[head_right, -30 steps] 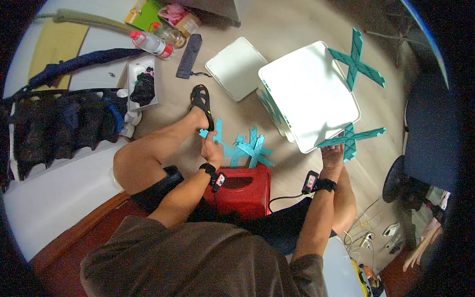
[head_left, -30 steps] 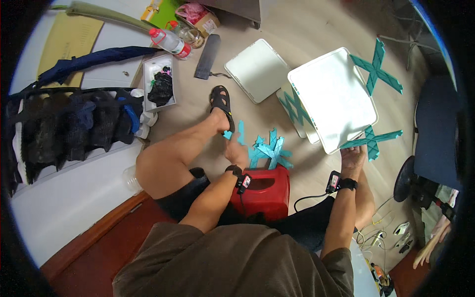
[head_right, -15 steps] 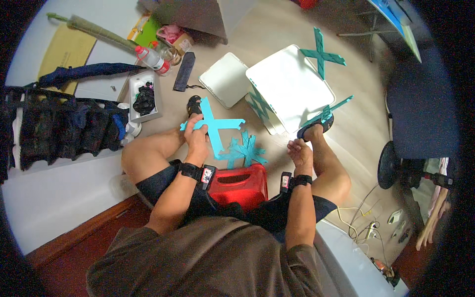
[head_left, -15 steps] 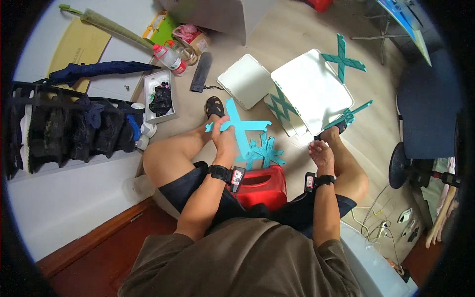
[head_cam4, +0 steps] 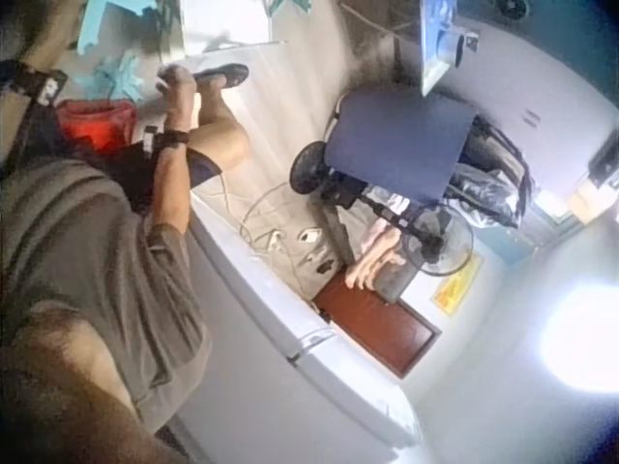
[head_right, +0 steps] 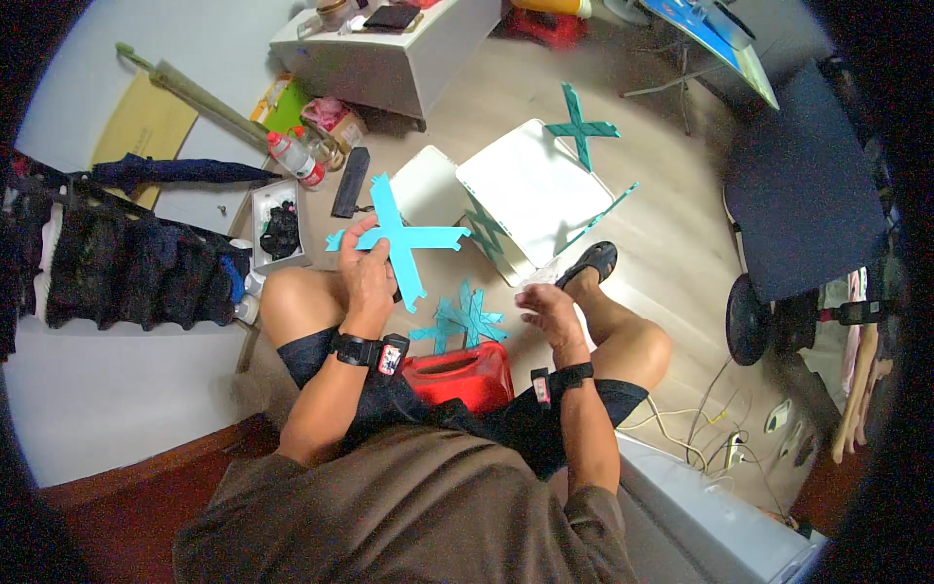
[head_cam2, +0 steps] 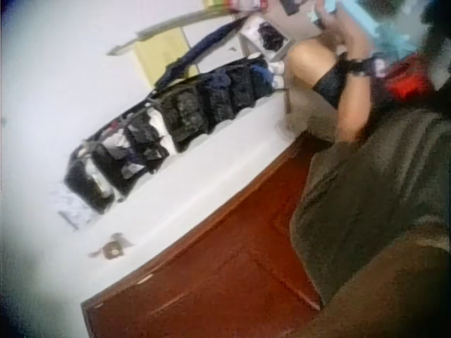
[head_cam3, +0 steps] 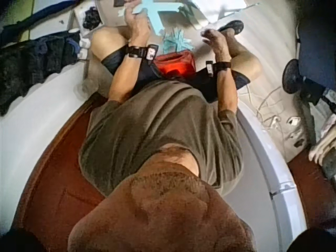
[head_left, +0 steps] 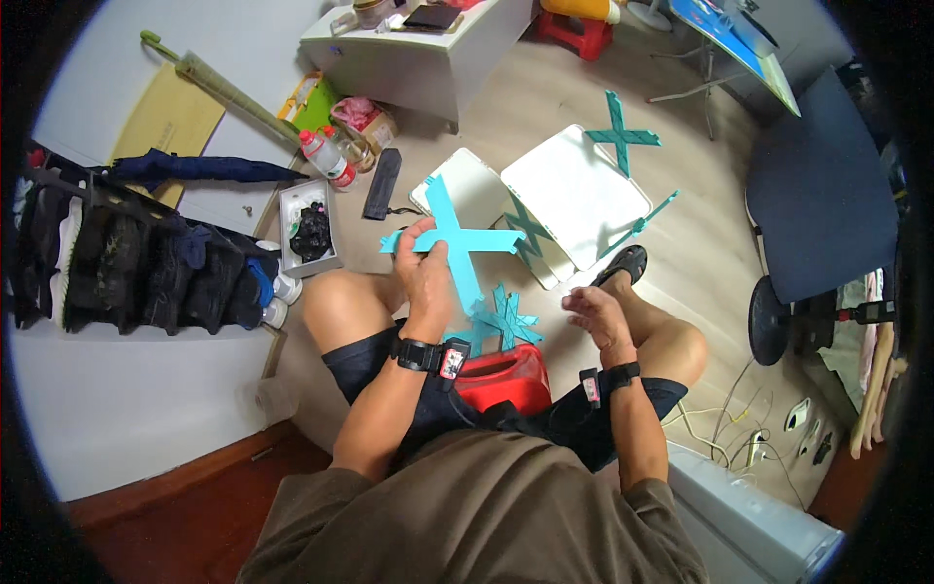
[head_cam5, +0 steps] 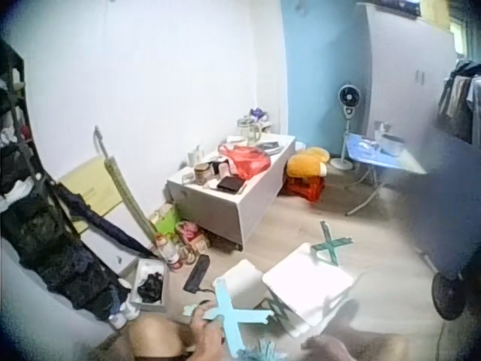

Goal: The person disassembles a plastic rack by detaching the support braces from the shelf panels by hand, and then reassembles the rack by connecting the support braces to the panels.

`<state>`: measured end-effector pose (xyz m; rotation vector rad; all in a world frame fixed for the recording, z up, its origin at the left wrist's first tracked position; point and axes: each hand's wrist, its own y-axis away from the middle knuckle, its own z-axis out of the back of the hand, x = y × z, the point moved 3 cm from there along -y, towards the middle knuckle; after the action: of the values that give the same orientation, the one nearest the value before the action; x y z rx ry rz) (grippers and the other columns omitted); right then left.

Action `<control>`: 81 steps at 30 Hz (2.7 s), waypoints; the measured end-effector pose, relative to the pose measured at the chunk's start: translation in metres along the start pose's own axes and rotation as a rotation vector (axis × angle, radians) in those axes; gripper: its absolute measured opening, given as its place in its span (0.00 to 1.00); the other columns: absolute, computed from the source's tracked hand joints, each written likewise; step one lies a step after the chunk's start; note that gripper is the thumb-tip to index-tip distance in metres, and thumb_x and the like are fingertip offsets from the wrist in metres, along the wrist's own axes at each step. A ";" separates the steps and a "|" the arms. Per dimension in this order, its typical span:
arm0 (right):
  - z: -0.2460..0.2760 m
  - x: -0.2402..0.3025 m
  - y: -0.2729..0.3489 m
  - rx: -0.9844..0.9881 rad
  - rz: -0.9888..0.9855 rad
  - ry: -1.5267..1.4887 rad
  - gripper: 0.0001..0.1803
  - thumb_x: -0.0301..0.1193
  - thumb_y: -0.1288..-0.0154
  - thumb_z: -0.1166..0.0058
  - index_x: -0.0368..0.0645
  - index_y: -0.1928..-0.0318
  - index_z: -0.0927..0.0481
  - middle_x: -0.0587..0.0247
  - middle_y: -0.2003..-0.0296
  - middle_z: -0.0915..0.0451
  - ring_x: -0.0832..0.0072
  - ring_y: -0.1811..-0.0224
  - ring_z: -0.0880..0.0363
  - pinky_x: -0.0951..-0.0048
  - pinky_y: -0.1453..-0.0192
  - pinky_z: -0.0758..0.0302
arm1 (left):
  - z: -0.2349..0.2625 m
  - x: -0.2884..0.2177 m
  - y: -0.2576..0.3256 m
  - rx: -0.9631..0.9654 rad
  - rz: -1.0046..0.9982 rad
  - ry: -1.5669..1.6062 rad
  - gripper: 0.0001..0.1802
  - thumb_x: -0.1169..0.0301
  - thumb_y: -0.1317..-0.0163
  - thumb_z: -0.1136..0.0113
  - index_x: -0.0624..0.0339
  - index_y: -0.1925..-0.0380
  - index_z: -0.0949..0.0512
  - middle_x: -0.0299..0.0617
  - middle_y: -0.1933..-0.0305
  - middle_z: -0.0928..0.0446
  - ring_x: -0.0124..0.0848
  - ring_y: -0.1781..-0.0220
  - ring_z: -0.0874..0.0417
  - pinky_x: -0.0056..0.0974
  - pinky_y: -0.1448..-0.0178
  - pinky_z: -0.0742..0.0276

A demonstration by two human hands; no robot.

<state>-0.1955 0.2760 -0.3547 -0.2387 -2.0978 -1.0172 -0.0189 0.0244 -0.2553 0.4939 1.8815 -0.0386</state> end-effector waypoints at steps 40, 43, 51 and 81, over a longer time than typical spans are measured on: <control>-0.087 0.064 0.015 -0.031 0.372 0.049 0.28 0.37 0.47 0.34 0.30 0.51 0.23 0.50 0.52 0.21 0.64 0.50 0.22 0.63 0.42 0.27 | -0.120 0.028 0.037 0.788 -0.484 -0.401 0.11 0.84 0.50 0.44 0.64 0.66 0.18 0.47 0.56 0.18 0.39 0.60 0.14 0.40 0.55 0.18; -0.087 0.070 0.011 -0.008 0.442 0.099 0.27 0.38 0.49 0.32 0.31 0.54 0.22 0.51 0.54 0.20 0.65 0.52 0.21 0.64 0.44 0.26 | -0.116 0.024 0.033 0.779 -0.523 -0.357 0.12 0.84 0.50 0.46 0.64 0.66 0.18 0.46 0.58 0.17 0.38 0.62 0.14 0.38 0.57 0.18; -0.093 0.098 0.007 -0.144 0.506 0.196 0.17 0.31 0.46 0.34 0.33 0.58 0.19 0.56 0.61 0.18 0.72 0.61 0.21 0.72 0.55 0.25 | -0.114 0.021 0.022 0.688 -0.432 -0.222 0.11 0.87 0.48 0.51 0.67 0.69 0.20 0.51 0.61 0.17 0.38 0.62 0.14 0.38 0.58 0.18; -0.102 0.107 -0.069 -0.458 0.499 0.227 0.23 0.31 0.40 0.38 0.32 0.47 0.25 0.53 0.52 0.20 0.70 0.64 0.18 0.69 0.60 0.20 | -0.104 0.116 0.004 0.089 0.570 -0.024 0.30 0.82 0.47 0.51 0.65 0.40 0.38 0.44 0.59 0.31 0.28 0.59 0.28 0.32 0.55 0.28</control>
<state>-0.2429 0.1387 -0.2796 -0.7922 -1.4711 -1.1332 -0.1426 0.0921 -0.3211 1.0681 1.6600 0.2493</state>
